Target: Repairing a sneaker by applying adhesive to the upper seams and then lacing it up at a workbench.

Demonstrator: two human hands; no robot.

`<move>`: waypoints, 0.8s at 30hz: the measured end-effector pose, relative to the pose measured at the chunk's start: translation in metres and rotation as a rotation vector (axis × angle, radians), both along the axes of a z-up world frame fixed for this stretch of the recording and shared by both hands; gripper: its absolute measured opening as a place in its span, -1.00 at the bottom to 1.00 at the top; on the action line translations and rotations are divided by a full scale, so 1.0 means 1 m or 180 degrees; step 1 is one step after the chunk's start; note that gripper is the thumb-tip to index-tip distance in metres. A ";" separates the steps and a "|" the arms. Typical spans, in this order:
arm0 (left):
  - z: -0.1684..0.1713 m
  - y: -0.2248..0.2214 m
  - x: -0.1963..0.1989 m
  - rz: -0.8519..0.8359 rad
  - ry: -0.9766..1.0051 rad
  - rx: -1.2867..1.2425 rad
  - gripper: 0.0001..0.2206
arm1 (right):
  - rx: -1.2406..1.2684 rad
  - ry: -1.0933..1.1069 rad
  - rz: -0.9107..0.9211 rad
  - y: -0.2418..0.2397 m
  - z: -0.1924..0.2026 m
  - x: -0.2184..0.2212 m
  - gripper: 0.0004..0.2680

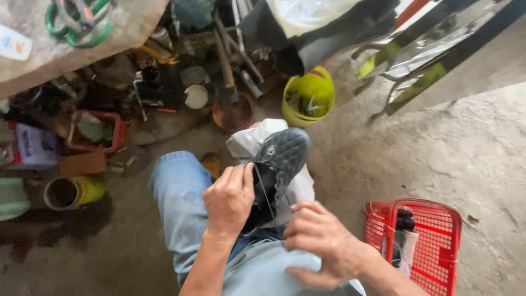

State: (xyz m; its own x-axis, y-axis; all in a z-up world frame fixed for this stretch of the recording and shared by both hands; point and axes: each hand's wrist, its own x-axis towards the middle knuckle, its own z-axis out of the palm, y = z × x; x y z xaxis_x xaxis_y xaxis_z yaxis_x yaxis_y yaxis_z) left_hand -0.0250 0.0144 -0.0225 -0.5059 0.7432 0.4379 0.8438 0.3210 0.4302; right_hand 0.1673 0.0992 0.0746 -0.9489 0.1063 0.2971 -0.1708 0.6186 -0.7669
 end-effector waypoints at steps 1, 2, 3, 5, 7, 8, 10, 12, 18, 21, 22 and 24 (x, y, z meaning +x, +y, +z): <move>-0.002 0.001 0.001 -0.0025 -0.0007 0.0022 -0.80 | 0.0022 -0.0007 -0.0025 0.000 -0.007 0.008 -0.82; -0.004 0.001 0.001 0.0001 0.0052 0.0025 -0.79 | 0.0122 -0.0379 -0.0537 0.001 -0.015 0.016 -0.79; -0.005 0.000 0.001 0.0039 0.0123 0.0018 -0.79 | 0.0207 -0.0744 -0.1033 0.000 -0.023 0.023 -0.70; -0.001 0.003 0.004 -0.0010 0.0203 0.0028 -0.80 | 0.0074 -0.0590 -0.0665 0.008 -0.022 0.034 -0.78; -0.002 0.002 0.004 -0.0042 0.0281 0.0024 -0.81 | -0.0069 -0.0440 -0.0277 0.021 -0.017 0.044 -0.81; -0.004 0.001 0.002 0.0001 -0.0118 -0.0003 -0.84 | -0.1146 -0.0228 0.0186 0.030 -0.011 0.050 -0.84; -0.003 0.002 -0.001 -0.0048 -0.0506 -0.0016 -0.84 | -0.2196 0.0027 0.0571 0.045 -0.023 0.071 -0.87; 0.003 -0.001 -0.001 -0.0154 -0.0742 -0.0172 -0.83 | -0.3010 0.0798 -0.0621 0.063 -0.056 0.097 -0.56; 0.018 0.000 0.016 -0.0210 0.0402 -0.0089 -0.81 | -0.0053 -0.1159 -0.3438 0.067 -0.077 0.080 -0.76; 0.018 -0.001 0.020 -0.0303 0.0404 -0.0234 -0.74 | 0.0559 -0.0265 -0.2890 0.037 -0.053 0.034 -0.89; 0.018 -0.001 0.023 -0.0349 0.0411 -0.0249 -0.74 | 0.0538 -0.0271 -0.2935 0.029 -0.053 0.022 -0.89; 0.019 -0.003 0.025 -0.0340 0.0336 -0.0442 -0.71 | 0.1194 0.0046 -0.2598 0.014 -0.052 -0.007 -0.84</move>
